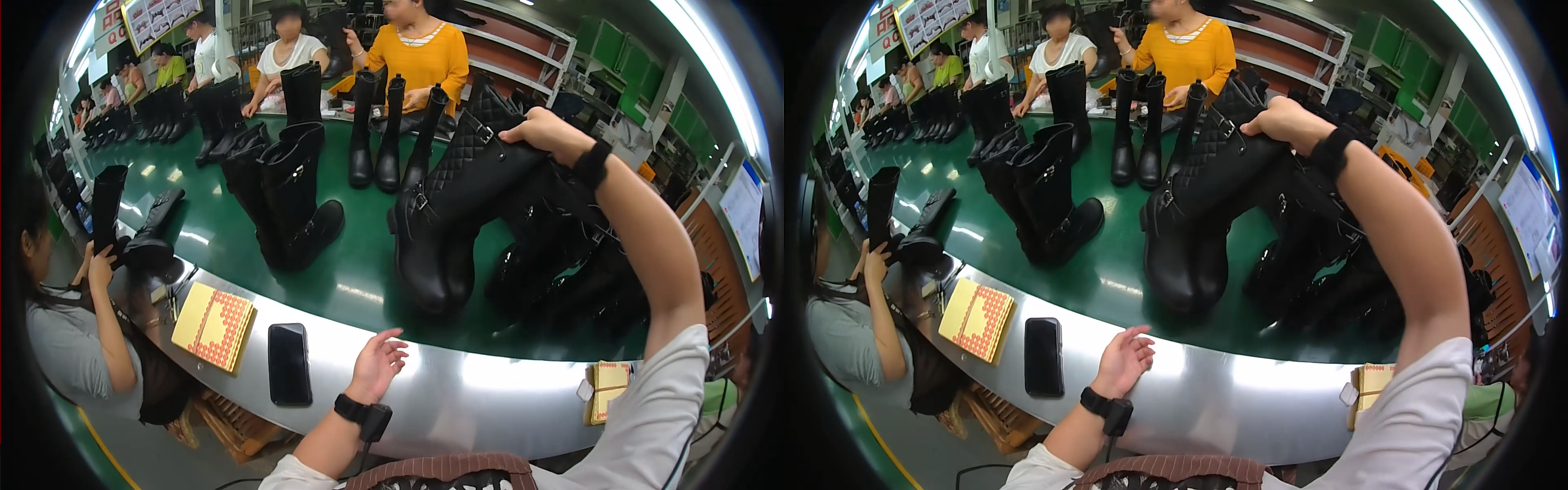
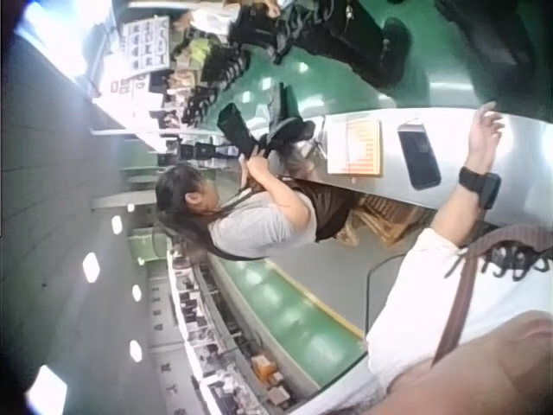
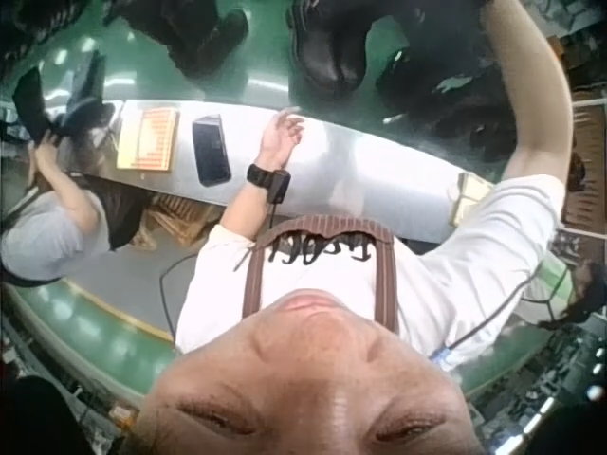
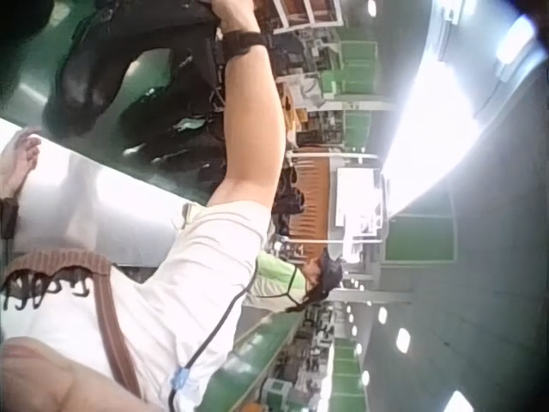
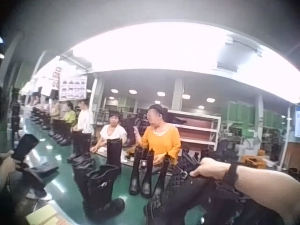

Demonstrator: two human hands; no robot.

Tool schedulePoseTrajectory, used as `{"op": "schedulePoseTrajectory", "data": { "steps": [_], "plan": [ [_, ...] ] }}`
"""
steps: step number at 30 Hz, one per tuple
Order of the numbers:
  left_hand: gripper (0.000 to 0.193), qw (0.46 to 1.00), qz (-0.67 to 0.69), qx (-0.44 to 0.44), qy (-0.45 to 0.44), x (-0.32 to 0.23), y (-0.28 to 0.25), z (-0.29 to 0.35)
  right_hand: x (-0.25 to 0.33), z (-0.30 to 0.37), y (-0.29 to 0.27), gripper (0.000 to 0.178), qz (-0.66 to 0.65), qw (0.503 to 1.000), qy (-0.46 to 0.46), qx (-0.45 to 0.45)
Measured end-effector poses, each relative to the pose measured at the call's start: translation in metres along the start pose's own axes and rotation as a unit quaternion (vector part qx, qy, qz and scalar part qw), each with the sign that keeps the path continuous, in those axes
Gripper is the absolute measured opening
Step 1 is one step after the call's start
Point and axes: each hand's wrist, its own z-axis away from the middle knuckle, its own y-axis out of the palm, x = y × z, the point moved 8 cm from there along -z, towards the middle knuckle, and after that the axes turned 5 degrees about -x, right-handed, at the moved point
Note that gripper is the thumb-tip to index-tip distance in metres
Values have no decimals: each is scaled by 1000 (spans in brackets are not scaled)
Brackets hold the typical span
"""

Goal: Checking the quality of black leather boots on a factory production line.

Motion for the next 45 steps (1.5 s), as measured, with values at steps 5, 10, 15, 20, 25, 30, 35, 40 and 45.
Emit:
{"op": "schedulePoseTrajectory", "data": {
  "steps": [5, 10, 15, 20, 25, 30, 35, 40, 45],
  "plan": [
    [30, 999, 26, -24, -8, -2, -6, 0, -23, -93, 21, 44, 171, 982, -1, -83],
    [27, 998, 33, -37, -24, -1, -3, 2, -35, -161, 31, 46, 194, 970, -5, -147],
    [27, 999, 10, -38, -33, -1, -5, -1, -76, -192, 68, 51, 214, 953, 37, -213],
    [27, 1000, -2, -18, -21, -2, -6, -2, -93, -213, 81, 47, 287, 947, -56, -131],
    [25, 1000, -14, -4, -7, -3, -5, -2, -113, -198, 47, 19, 185, 938, -15, -293],
    [25, 1000, -26, -12, -2, -1, -5, -3, -117, -198, 64, 22, 176, 935, -4, -309],
    [24, 999, -39, -9, 4, 0, -4, -4, -104, -229, 99, 63, 217, 971, -5, -100],
    [24, 999, -40, -3, 4, 0, -3, -4, -77, -200, 57, 63, 311, 944, -108, -36],
    [22, 999, -47, -15, 18, 0, -5, -4, -92, -159, -77, 39, 245, 967, -26, -64]
  ]
}}
